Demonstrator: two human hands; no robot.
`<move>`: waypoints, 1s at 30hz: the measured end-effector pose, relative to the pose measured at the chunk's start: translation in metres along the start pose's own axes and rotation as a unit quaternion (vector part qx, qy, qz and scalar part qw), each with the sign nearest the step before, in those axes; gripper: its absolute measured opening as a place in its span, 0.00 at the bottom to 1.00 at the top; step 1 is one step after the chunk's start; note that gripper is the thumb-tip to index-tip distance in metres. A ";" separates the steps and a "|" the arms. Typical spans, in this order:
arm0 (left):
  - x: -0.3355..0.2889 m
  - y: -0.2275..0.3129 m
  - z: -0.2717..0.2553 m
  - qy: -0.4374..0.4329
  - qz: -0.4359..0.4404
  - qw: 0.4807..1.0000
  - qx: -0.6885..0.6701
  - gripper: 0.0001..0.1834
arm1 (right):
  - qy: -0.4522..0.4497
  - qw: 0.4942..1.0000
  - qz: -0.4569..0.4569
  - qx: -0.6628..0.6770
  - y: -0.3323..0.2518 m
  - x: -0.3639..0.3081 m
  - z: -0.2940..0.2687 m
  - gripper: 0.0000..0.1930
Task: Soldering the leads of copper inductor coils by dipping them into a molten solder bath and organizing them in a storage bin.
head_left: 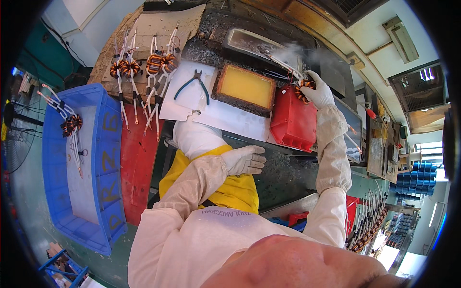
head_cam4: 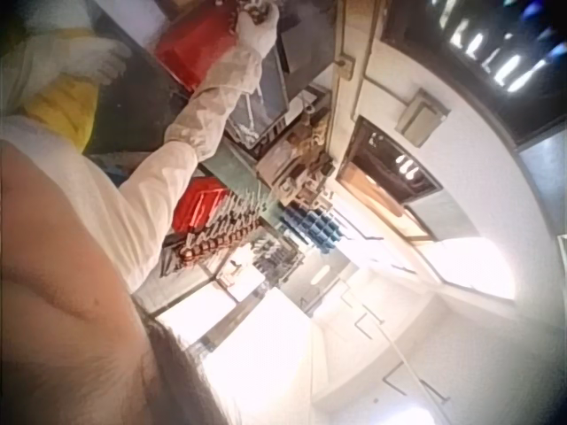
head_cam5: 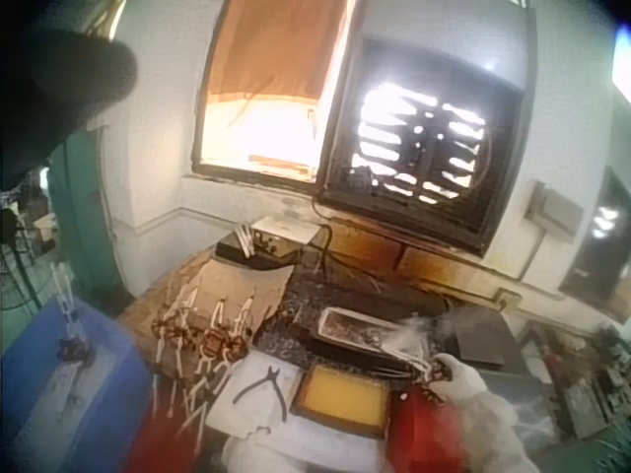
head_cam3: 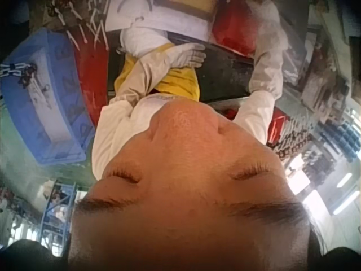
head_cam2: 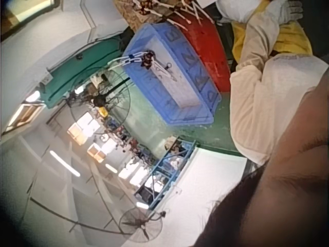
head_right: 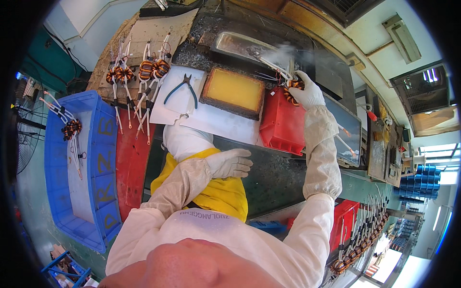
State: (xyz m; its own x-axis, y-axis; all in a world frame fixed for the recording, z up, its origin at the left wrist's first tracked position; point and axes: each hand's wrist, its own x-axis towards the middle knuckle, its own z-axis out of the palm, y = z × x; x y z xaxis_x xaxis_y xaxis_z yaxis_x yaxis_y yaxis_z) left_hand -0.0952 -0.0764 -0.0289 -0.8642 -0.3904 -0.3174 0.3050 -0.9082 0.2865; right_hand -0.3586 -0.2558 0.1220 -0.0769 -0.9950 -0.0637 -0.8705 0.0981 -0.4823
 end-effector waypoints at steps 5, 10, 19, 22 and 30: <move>0.000 0.000 0.001 0.006 0.001 1.000 0.002 0.28 | 0.000 1.000 0.007 -0.004 0.004 0.003 0.002 0.34; -0.002 0.001 0.002 0.003 0.005 1.000 0.011 0.28 | -0.005 1.000 -0.007 0.023 0.006 0.004 0.002 0.34; -0.001 0.000 0.001 0.003 0.005 1.000 0.011 0.28 | 0.000 1.000 -0.003 0.019 0.002 0.002 0.002 0.34; 0.001 -0.001 0.000 -0.003 0.005 1.000 0.006 0.28 | 0.003 1.000 -0.001 0.004 0.002 0.001 0.000 0.34; 0.001 -0.001 0.000 -0.004 0.006 1.000 0.003 0.28 | 0.006 1.000 -0.022 -0.016 0.002 -0.001 0.001 0.34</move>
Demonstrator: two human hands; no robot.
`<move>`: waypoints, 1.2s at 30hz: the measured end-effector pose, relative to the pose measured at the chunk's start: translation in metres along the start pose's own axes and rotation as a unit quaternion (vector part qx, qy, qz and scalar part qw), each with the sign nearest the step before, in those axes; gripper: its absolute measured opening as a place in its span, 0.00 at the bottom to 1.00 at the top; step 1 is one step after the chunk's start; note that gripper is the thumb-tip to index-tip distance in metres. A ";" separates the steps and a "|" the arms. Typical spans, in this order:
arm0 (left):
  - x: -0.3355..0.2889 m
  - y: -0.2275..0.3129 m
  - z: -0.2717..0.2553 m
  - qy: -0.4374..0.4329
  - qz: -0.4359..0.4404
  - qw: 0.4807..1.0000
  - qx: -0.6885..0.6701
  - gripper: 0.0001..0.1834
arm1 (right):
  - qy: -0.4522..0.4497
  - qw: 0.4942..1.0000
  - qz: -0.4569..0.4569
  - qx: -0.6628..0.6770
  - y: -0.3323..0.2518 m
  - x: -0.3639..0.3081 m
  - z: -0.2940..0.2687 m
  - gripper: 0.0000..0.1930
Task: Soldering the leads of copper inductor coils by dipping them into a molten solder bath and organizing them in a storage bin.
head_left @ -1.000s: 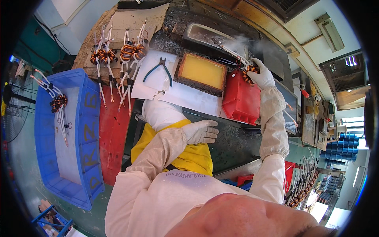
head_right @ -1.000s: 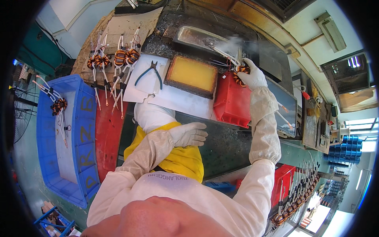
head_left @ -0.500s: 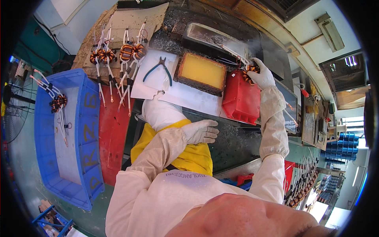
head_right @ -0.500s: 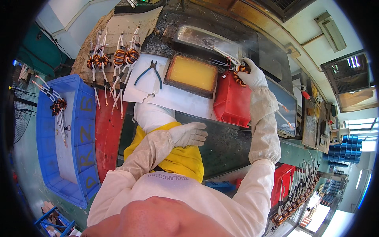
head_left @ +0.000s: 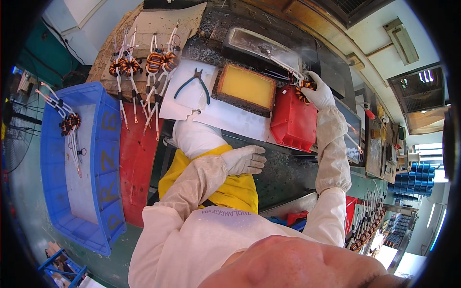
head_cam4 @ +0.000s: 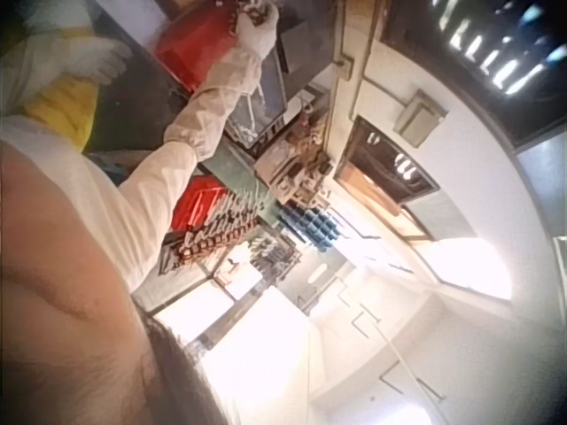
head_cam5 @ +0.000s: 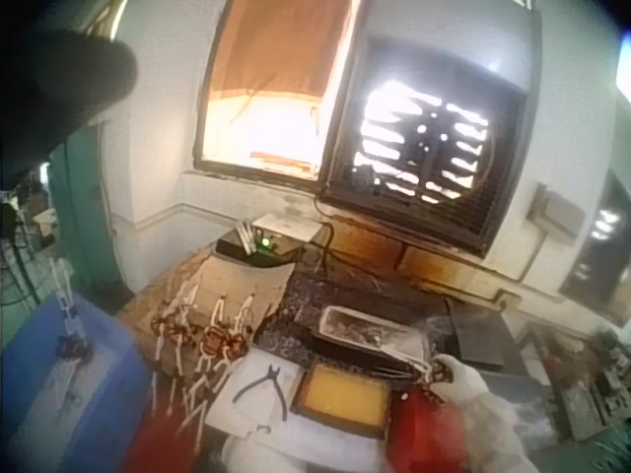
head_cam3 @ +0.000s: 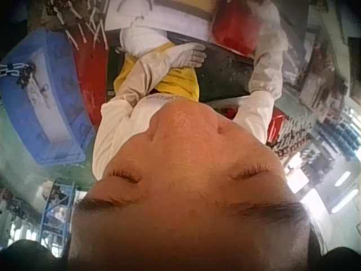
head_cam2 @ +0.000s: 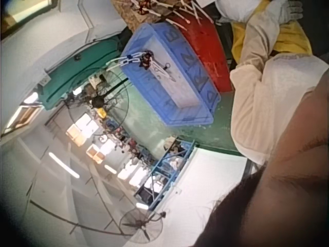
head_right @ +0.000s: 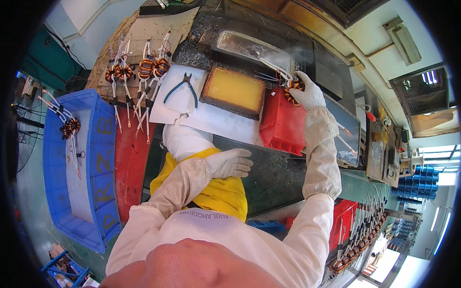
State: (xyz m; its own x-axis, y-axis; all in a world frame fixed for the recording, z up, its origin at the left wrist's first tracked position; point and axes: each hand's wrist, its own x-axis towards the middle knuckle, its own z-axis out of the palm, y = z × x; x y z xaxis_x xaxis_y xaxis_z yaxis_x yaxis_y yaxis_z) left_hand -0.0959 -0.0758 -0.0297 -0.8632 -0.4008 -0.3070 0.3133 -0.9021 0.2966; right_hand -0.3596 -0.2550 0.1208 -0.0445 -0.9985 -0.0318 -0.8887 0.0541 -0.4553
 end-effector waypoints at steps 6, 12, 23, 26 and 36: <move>0.001 0.000 -0.003 -0.006 -0.008 1.000 0.005 0.32 | 0.019 0.999 -0.042 -0.011 0.011 0.001 0.004 0.33; -0.001 0.003 0.002 0.007 -0.011 1.000 0.016 0.32 | 0.033 0.997 -0.070 -0.012 0.013 -0.003 0.006 0.33; 0.004 -0.004 -0.008 0.003 0.005 1.000 -0.019 0.27 | 0.053 0.996 -0.071 -0.003 0.015 -0.011 0.011 0.33; 0.006 -0.006 -0.013 -0.008 0.011 1.000 -0.021 0.27 | 0.066 0.995 -0.073 0.004 0.012 -0.016 0.011 0.32; 0.004 -0.003 -0.010 0.001 0.003 1.000 -0.011 0.30 | 0.098 0.992 -0.067 0.034 0.021 -0.030 0.017 0.32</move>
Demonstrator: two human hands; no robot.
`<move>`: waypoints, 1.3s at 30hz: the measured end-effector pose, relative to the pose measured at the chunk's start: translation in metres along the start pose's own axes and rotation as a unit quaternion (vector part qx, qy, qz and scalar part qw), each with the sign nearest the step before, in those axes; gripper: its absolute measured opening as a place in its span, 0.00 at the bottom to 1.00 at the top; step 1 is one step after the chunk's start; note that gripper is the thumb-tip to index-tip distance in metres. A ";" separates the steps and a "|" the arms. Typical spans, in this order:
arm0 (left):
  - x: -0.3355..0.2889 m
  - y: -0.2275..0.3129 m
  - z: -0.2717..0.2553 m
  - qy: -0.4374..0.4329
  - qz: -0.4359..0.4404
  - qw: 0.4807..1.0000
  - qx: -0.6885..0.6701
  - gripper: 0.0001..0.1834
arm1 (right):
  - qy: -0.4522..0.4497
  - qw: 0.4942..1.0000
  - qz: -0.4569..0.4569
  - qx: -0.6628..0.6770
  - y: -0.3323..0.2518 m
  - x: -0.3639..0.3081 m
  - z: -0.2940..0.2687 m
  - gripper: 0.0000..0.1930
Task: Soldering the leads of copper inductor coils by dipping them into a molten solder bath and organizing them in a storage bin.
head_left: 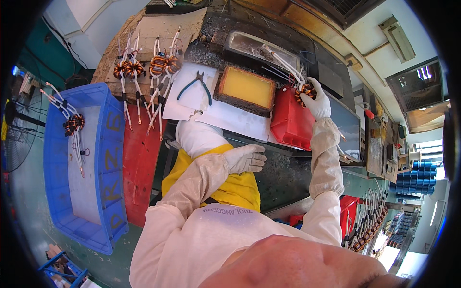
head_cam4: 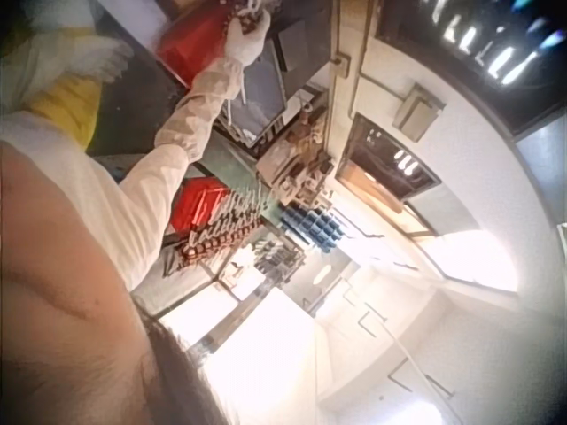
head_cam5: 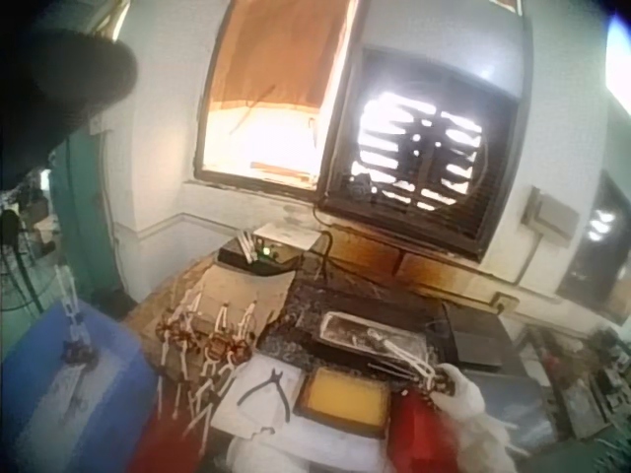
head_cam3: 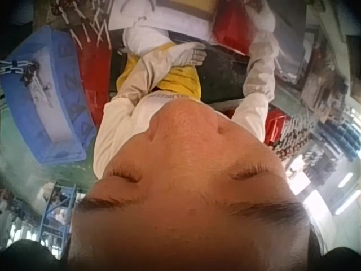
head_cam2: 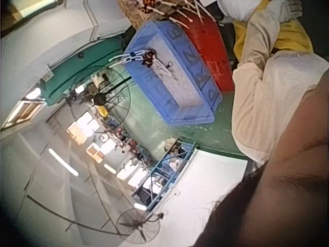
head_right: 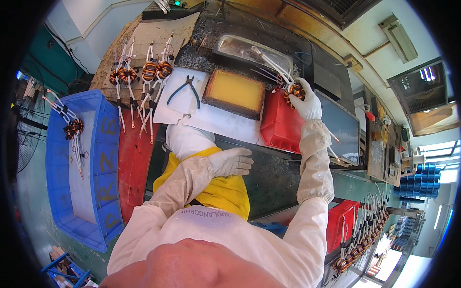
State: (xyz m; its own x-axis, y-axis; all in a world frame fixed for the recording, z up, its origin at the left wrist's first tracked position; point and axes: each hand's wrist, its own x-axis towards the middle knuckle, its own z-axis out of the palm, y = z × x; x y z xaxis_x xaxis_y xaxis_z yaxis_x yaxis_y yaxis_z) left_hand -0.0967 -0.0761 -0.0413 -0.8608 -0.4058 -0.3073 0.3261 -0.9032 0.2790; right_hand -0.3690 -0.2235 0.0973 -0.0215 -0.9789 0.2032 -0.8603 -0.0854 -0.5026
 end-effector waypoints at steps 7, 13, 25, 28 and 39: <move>-0.003 0.003 0.006 0.011 -0.006 1.000 0.010 0.30 | 0.084 0.990 0.105 0.029 -0.017 -0.017 0.006 0.31; -0.003 0.000 0.005 0.012 0.001 1.000 0.006 0.30 | 0.094 0.987 0.133 -0.014 -0.019 -0.007 0.006 0.32; -0.003 0.001 0.003 0.001 -0.001 1.000 0.007 0.31 | 0.093 0.985 0.141 -0.037 -0.010 0.010 0.010 0.34; -0.005 0.003 0.008 0.015 -0.006 1.000 0.014 0.32 | 0.093 0.986 0.134 -0.028 -0.009 0.010 0.010 0.34; -0.003 0.002 0.004 0.004 -0.008 1.000 0.027 0.32 | 0.051 0.983 0.139 -0.108 -0.022 0.017 0.007 0.34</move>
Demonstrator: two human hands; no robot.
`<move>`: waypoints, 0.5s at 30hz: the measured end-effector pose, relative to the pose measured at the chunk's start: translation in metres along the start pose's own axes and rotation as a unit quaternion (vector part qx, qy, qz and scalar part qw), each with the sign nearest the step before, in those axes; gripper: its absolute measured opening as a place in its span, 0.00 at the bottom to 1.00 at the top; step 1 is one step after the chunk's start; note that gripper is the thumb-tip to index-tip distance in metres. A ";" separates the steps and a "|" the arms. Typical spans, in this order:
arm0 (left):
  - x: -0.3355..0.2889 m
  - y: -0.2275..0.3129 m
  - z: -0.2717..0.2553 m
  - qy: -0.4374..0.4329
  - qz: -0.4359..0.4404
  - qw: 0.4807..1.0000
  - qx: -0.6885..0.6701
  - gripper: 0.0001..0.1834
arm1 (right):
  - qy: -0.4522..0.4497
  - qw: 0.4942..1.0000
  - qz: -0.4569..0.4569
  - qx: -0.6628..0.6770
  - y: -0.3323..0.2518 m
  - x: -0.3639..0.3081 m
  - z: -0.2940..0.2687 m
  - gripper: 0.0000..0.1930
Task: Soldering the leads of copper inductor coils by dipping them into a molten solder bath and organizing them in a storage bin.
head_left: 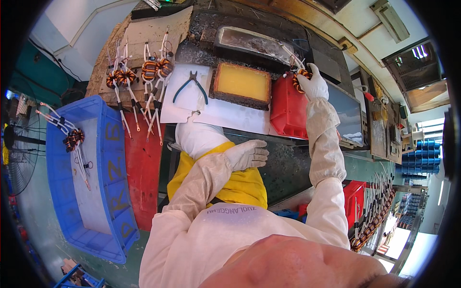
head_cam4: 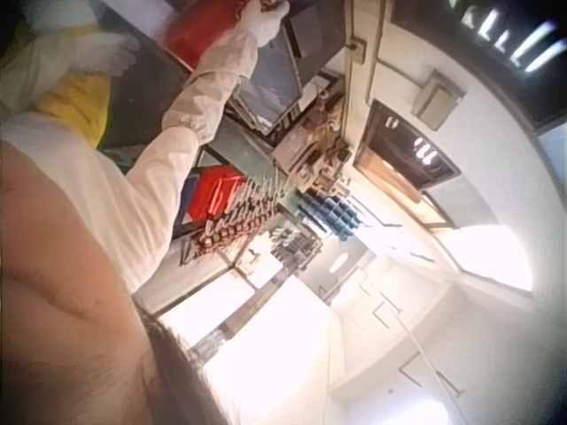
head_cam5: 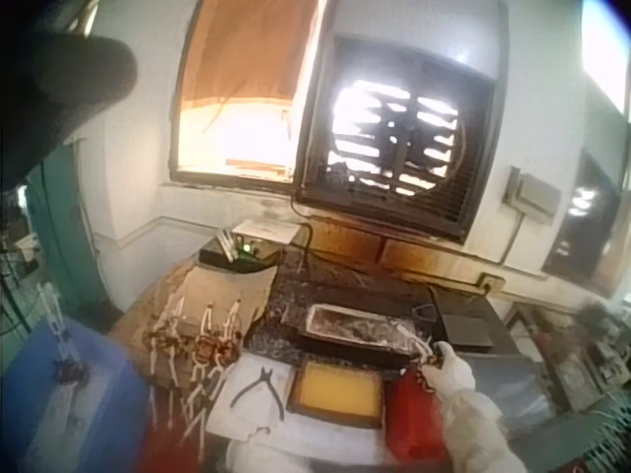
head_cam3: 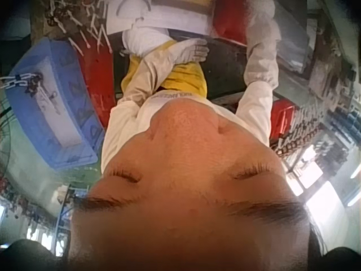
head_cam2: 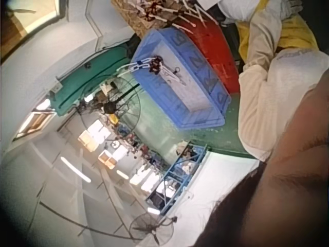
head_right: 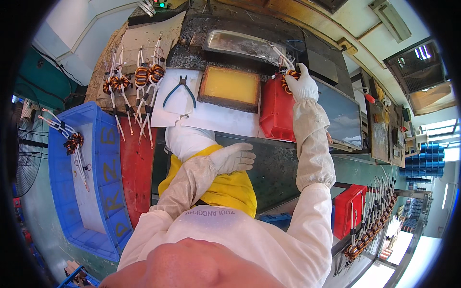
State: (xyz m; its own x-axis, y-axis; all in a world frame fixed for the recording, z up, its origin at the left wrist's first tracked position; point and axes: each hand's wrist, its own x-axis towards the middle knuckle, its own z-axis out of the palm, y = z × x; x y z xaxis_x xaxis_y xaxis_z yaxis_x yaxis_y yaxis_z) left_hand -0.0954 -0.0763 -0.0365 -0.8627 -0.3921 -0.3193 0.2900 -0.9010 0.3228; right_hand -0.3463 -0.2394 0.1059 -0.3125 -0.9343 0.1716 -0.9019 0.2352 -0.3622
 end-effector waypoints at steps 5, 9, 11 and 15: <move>-0.001 0.000 0.000 -0.015 0.007 1.000 -0.003 0.33 | -0.007 1.000 -0.010 -0.026 -0.003 0.001 0.001 0.34; 0.000 -0.001 0.001 0.005 0.017 0.999 -0.028 0.28 | -0.005 1.000 -0.006 -0.009 0.001 0.001 0.001 0.33; 0.000 -0.002 0.000 0.002 0.018 0.999 -0.032 0.28 | 0.000 1.000 -0.008 -0.007 0.001 0.000 0.001 0.33; 0.000 -0.001 0.001 0.005 0.017 1.000 -0.024 0.28 | -0.002 1.000 -0.001 0.012 0.002 -0.002 0.001 0.33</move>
State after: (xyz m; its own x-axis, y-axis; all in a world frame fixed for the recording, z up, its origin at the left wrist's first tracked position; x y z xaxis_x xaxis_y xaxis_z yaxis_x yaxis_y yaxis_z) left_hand -0.0962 -0.0747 -0.0359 -0.8481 -0.4235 -0.3182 0.3384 -0.8953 0.2896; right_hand -0.3470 -0.2375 0.1042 -0.3102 -0.9355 0.1691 -0.8949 0.2273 -0.3840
